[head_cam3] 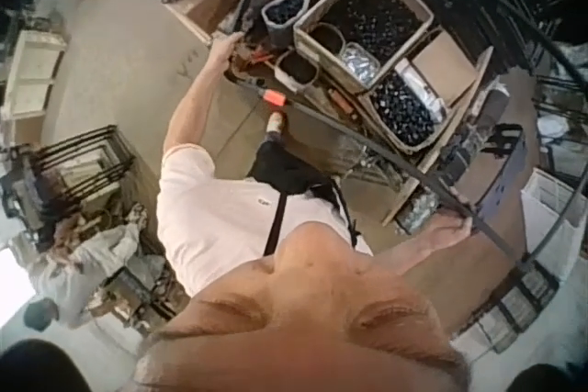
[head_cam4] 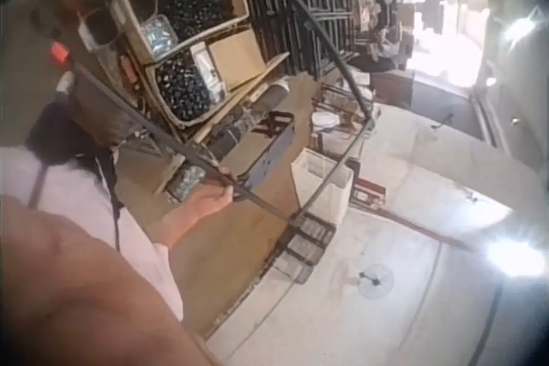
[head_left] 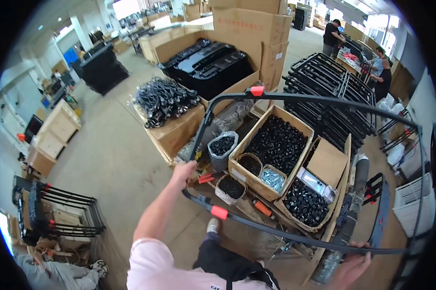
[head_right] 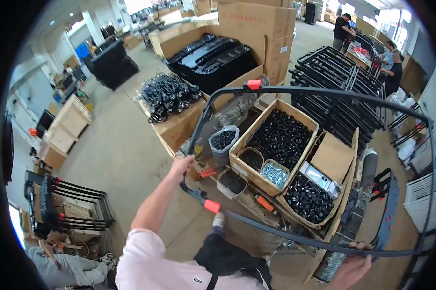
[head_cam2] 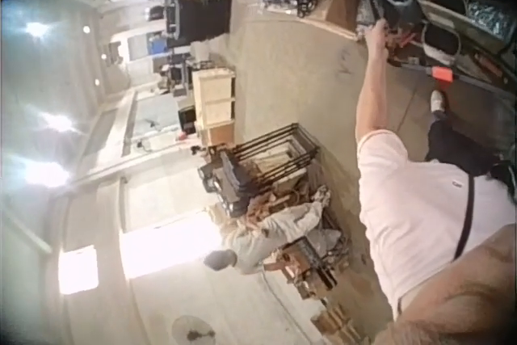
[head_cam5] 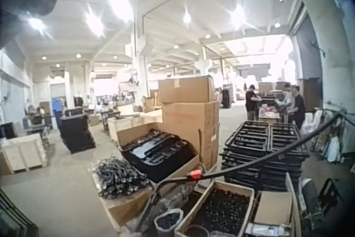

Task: Assembling a plastic engine housing and wiring harness onto a metal frame using an electric screwdriver and wire cutters.

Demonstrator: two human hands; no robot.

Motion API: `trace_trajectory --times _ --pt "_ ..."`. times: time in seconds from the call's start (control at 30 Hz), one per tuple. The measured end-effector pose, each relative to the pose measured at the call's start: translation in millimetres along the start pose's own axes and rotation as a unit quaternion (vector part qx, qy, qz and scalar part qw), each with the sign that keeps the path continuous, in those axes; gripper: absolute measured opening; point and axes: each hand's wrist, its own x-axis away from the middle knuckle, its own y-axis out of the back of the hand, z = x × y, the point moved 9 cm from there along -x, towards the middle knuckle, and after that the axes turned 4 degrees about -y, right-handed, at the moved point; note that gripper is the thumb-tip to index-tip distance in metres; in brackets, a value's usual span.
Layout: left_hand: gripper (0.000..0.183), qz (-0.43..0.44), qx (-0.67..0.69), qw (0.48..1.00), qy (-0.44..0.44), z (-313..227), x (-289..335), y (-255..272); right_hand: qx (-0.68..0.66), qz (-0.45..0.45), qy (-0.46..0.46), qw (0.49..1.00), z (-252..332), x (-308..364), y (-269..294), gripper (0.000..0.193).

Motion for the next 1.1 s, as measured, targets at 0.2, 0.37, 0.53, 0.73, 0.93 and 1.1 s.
trace_trajectory --times 0.2,0.37,0.53,0.73,0.93,1.1 --pt "0.019 0.062 -0.107 0.992 0.035 -24.0 -130.5 -3.5 0.031 -0.117 -0.035 0.992 -37.3 33.0 -98.0 0.039" --pt "0.023 0.061 -0.188 0.98 0.006 -33.2 -186.3 -1.9 0.012 -0.173 -0.078 0.982 -95.8 42.6 -102.6 0.034" --pt "0.039 0.051 -0.36 0.931 0.002 -27.8 -205.3 5.1 0.001 -0.257 -0.162 0.953 -162.9 66.6 -65.6 0.032" --pt "0.049 0.046 -0.43 0.9 -0.053 -23.1 -229.7 16.4 -0.054 -0.294 -0.21 0.931 -216.9 86.6 -51.1 0.027" --pt "0.044 -0.027 -0.493 0.801 -0.339 -64.7 -199.0 5.2 -0.062 -0.301 -0.249 0.918 -278.2 85.2 -24.9 0.03" --pt "0.048 -0.01 -0.541 0.766 -0.348 -40.7 -227.2 0.2 -0.135 -0.348 -0.259 0.891 -316.0 91.3 -1.6 0.033"
